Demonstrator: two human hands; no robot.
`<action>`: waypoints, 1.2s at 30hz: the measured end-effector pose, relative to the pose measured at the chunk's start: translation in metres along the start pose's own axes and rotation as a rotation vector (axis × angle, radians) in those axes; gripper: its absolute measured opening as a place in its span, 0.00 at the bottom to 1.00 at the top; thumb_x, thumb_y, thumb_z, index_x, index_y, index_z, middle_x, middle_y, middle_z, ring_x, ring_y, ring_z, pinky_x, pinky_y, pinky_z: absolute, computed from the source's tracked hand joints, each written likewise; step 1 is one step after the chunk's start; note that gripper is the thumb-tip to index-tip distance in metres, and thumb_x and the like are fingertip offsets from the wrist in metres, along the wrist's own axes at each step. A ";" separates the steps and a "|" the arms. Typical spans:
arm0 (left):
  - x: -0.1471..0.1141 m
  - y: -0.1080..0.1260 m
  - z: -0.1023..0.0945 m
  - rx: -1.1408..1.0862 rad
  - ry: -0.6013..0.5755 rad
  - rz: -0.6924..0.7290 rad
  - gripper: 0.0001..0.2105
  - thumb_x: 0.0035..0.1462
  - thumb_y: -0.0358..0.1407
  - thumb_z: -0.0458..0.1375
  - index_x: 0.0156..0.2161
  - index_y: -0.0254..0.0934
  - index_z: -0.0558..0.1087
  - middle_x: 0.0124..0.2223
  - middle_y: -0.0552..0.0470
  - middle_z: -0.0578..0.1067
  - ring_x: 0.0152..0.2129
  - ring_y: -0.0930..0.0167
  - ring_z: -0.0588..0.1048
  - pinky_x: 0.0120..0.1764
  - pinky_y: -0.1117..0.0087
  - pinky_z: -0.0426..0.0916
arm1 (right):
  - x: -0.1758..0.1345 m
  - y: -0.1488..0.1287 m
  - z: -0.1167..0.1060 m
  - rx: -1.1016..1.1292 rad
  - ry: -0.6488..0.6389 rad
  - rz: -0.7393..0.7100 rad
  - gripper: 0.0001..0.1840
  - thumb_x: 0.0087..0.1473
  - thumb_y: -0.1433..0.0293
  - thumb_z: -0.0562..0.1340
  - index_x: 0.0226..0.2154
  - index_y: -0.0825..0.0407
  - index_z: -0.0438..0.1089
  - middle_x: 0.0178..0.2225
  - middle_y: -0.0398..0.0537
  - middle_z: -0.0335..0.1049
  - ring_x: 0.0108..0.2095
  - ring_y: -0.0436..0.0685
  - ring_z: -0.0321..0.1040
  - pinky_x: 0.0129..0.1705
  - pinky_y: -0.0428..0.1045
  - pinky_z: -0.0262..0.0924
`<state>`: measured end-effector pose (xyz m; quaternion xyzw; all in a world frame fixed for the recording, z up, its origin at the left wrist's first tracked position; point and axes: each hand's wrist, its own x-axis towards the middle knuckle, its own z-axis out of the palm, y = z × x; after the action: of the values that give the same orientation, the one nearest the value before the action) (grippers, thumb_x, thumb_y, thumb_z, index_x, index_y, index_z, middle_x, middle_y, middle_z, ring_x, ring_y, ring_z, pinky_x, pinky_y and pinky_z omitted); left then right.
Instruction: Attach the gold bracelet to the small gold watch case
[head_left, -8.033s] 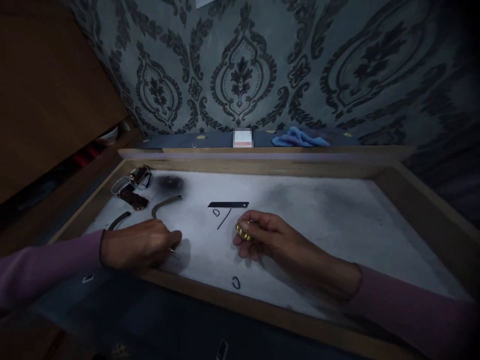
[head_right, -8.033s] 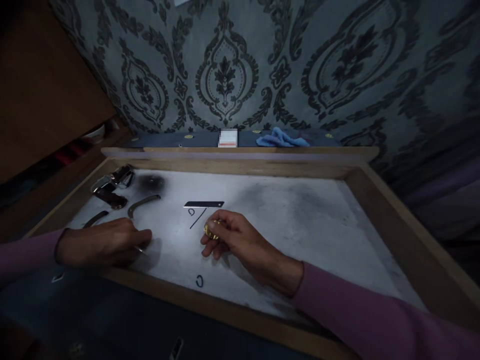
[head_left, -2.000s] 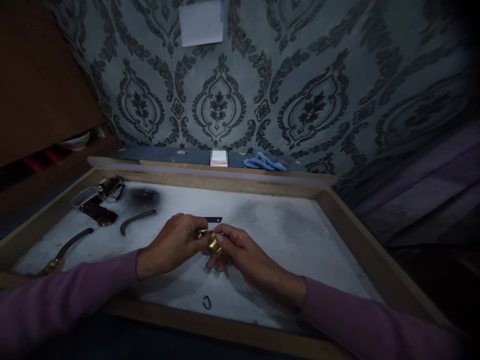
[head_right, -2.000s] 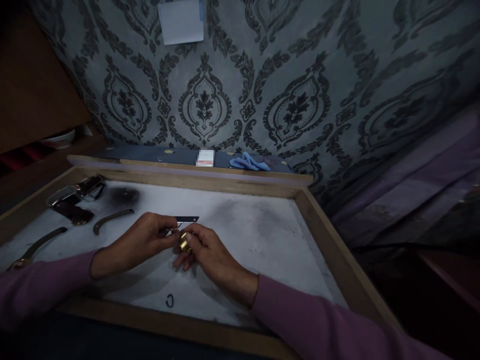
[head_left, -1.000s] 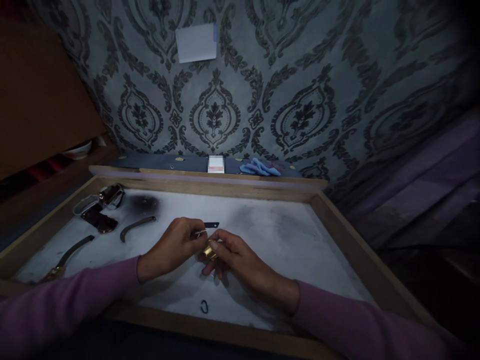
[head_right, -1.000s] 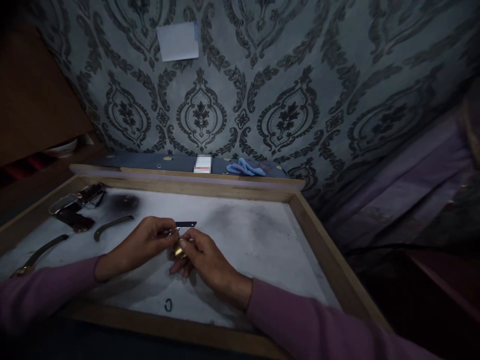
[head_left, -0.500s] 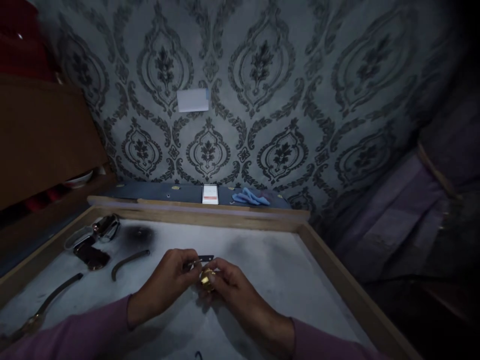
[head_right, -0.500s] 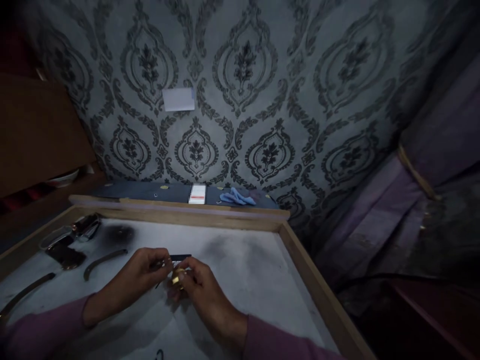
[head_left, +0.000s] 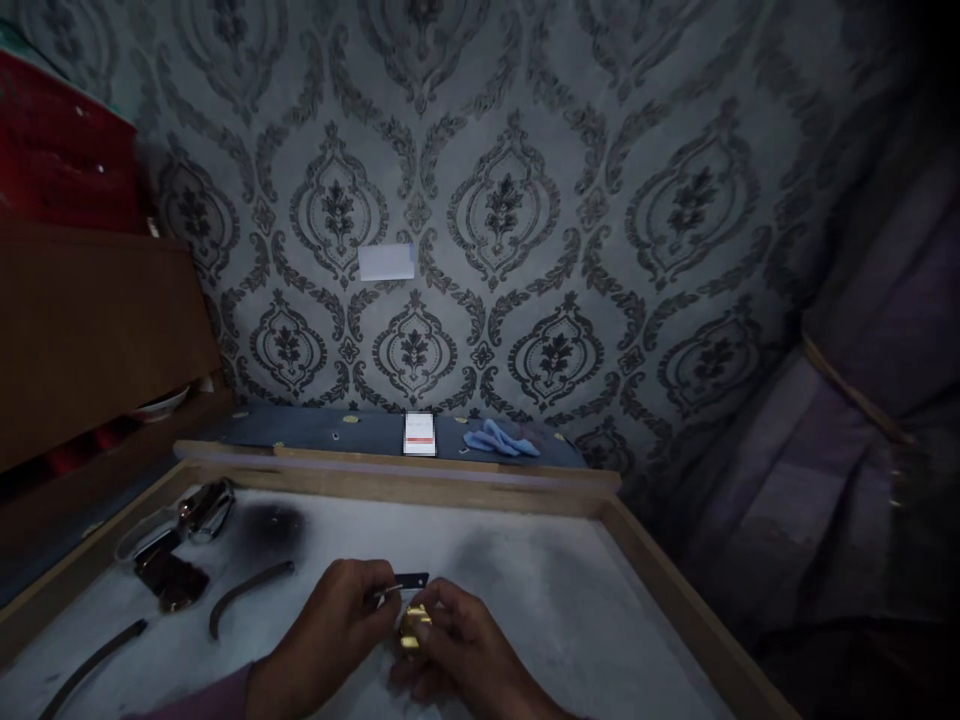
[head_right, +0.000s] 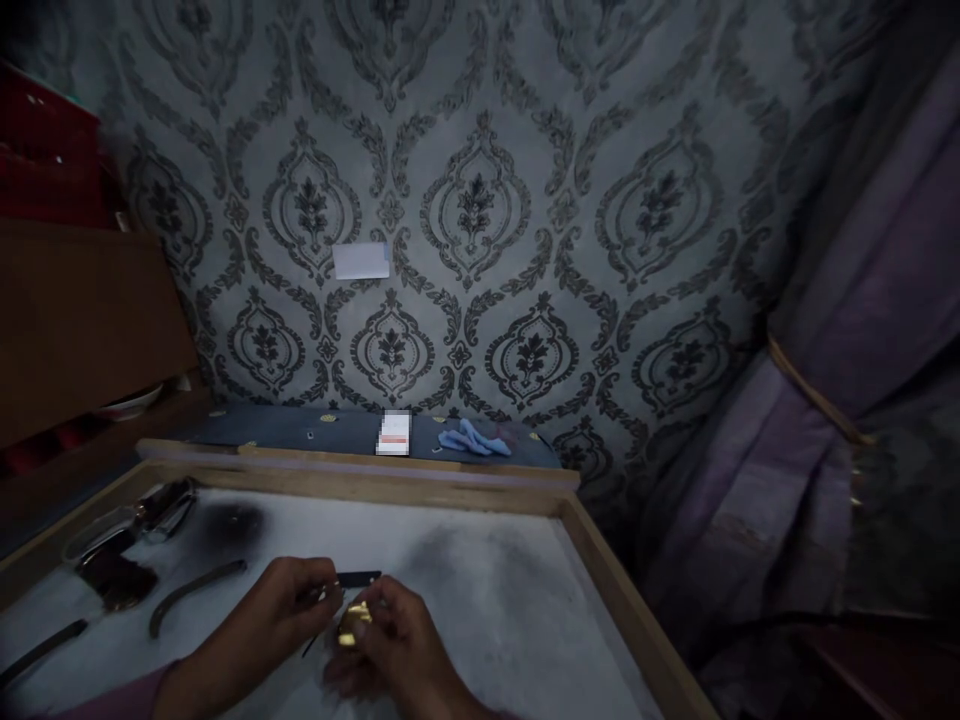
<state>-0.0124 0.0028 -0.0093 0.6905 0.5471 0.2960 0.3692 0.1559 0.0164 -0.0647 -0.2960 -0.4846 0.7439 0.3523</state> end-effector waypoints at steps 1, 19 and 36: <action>0.000 0.000 -0.001 -0.014 -0.009 0.001 0.09 0.49 0.37 0.50 0.22 0.36 0.63 0.21 0.57 0.61 0.21 0.74 0.58 0.24 0.73 0.51 | 0.001 0.001 -0.001 -0.009 0.002 -0.007 0.25 0.46 0.52 0.70 0.34 0.53 0.62 0.27 0.44 0.72 0.25 0.53 0.75 0.26 0.44 0.62; -0.004 -0.001 -0.010 0.118 -0.070 0.092 0.12 0.57 0.34 0.52 0.25 0.33 0.71 0.21 0.57 0.66 0.20 0.76 0.61 0.23 0.76 0.52 | -0.008 -0.019 0.011 0.035 0.061 0.058 0.19 0.44 0.59 0.72 0.31 0.56 0.71 0.27 0.45 0.75 0.28 0.51 0.73 0.32 0.47 0.65; -0.006 0.000 -0.014 0.511 -0.080 0.320 0.11 0.60 0.32 0.56 0.26 0.35 0.73 0.20 0.56 0.71 0.16 0.76 0.66 0.23 0.74 0.50 | -0.006 -0.014 0.010 -0.055 0.011 0.034 0.16 0.48 0.59 0.69 0.31 0.55 0.69 0.27 0.45 0.75 0.27 0.52 0.73 0.31 0.48 0.65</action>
<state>-0.0248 -0.0007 -0.0018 0.8494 0.4733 0.1758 0.1535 0.1551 0.0104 -0.0475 -0.3179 -0.4980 0.7345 0.3337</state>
